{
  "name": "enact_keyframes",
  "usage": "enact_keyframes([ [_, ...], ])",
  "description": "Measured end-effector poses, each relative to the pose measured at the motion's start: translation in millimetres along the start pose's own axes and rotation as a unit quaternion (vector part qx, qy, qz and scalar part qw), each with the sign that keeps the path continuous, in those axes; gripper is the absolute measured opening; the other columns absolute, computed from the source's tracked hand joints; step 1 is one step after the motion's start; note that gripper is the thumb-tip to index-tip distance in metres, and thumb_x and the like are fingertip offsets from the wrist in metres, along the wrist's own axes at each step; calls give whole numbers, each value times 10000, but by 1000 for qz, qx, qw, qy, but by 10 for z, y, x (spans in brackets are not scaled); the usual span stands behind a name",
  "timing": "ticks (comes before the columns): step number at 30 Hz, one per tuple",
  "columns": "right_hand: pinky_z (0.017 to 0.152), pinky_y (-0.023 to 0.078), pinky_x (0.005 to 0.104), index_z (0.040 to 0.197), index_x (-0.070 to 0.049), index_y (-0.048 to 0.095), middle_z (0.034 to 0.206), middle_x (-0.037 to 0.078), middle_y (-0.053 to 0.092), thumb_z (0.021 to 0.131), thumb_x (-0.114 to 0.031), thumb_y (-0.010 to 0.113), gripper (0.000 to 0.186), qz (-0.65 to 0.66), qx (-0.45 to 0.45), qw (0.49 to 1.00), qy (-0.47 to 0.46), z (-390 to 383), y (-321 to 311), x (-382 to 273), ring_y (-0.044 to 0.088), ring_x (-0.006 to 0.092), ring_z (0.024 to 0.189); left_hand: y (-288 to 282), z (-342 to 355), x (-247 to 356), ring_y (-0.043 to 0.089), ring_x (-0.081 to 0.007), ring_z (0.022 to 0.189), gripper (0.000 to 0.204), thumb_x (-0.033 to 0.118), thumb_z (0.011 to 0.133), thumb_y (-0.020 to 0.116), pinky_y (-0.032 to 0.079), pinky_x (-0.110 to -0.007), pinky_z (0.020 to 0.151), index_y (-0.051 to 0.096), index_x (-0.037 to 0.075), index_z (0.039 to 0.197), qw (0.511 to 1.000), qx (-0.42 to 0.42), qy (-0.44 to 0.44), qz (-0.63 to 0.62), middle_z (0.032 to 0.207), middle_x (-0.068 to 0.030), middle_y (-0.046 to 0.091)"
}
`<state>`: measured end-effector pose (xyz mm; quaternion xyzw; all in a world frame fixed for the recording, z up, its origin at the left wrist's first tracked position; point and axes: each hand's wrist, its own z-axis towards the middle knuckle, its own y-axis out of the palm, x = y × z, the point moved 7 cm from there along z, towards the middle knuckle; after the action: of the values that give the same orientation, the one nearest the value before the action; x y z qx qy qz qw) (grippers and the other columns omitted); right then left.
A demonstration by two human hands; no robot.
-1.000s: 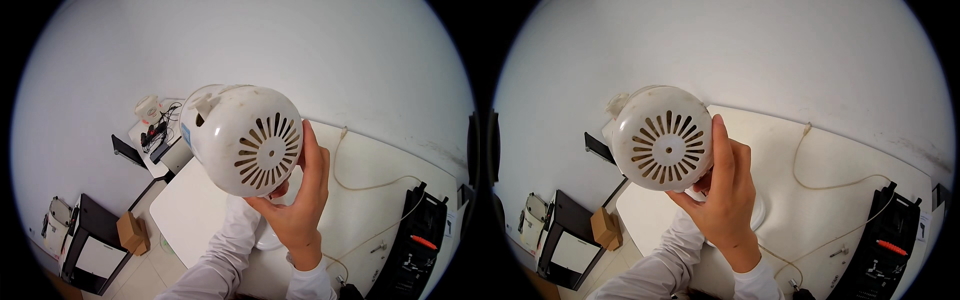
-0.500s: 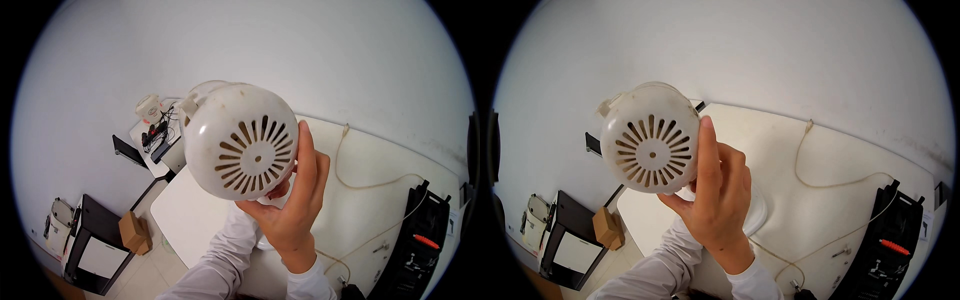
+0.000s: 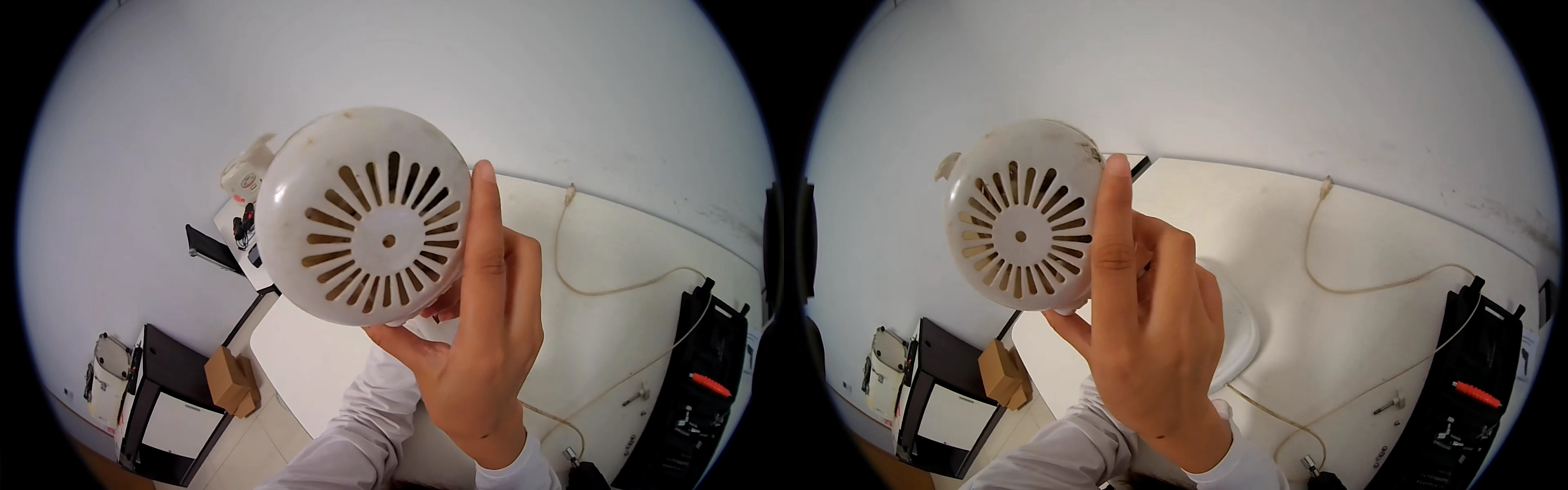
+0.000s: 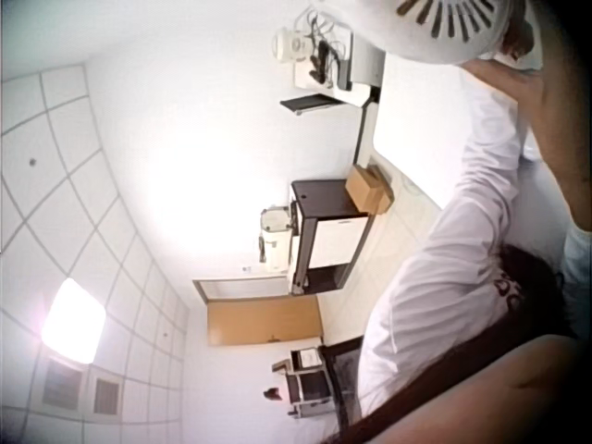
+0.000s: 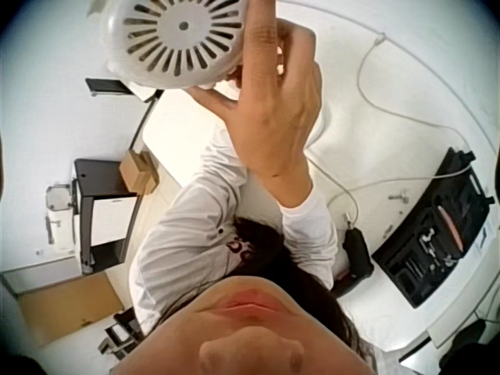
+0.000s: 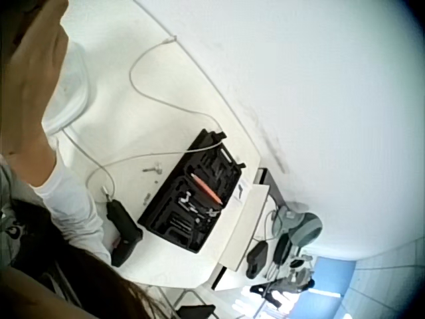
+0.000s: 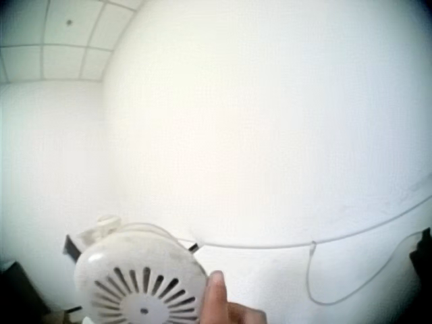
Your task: The person disassembles a white electric fan by removing the motor housing and detaching the motor from the stand. They repeatedly spray lubricant into the motor shaft and rotate the shaft by hand to distribute the lubricant. The person reassembles the motor housing and stand, then continues to rotate the shaft to test movement.
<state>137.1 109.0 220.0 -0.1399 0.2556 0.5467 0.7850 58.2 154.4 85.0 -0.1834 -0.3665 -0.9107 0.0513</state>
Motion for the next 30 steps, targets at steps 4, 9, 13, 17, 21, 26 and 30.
enact_keyframes([
  [4,436,484,197,1337,-20,380,909,81,490,395,-37,836,1046,-7,23,1000,-7,-20,58,22,535,123,691,72,-230,-74,584,-361,867,484,55,700,556,493,-483,755,462,-35,1166,1000,9,-3,-2,1029,-223,567],
  [9,456,488,197,1313,-16,415,884,80,504,402,-41,824,998,-11,32,999,-10,-8,11,-23,528,117,673,217,-381,-152,583,-365,863,481,55,703,548,492,-485,750,458,-41,1166,1000,16,-5,3,1026,-229,565],
  [13,482,352,209,1266,-18,492,817,54,541,418,-131,808,912,-44,64,997,-22,-14,9,-60,484,86,602,248,-393,-169,583,-368,859,479,55,706,541,491,-486,745,454,-45,1167,1000,11,-4,1,1023,-234,563],
  [17,494,354,217,1265,-15,490,806,56,517,419,-111,805,908,-41,62,997,-18,-4,-7,-48,479,96,613,241,-298,-201,582,-371,856,477,55,709,535,491,-487,741,451,-49,1167,1000,5,-11,-2,1021,-240,561],
  [21,523,387,234,1263,-1,480,815,60,485,432,-79,818,900,-17,57,998,-30,-39,39,-9,479,115,625,204,-200,-199,581,-374,853,475,55,712,528,490,-488,737,448,-53,1168,1000,0,-7,-9,1018,-245,560],
  [26,518,458,217,1309,59,327,1018,126,418,539,-252,834,973,6,54,995,-89,-96,111,60,465,159,798,86,181,-307,580,-378,849,472,55,716,520,489,-490,732,443,-59,1168,999,-12,-23,-30,1015,-251,558],
  [30,540,452,217,1328,82,247,1110,148,366,577,-403,829,1067,-9,40,993,-111,-124,141,55,432,175,879,6,504,-468,579,-381,846,470,55,719,513,489,-491,727,440,-63,1168,998,-20,-37,-41,1013,-256,556],
])
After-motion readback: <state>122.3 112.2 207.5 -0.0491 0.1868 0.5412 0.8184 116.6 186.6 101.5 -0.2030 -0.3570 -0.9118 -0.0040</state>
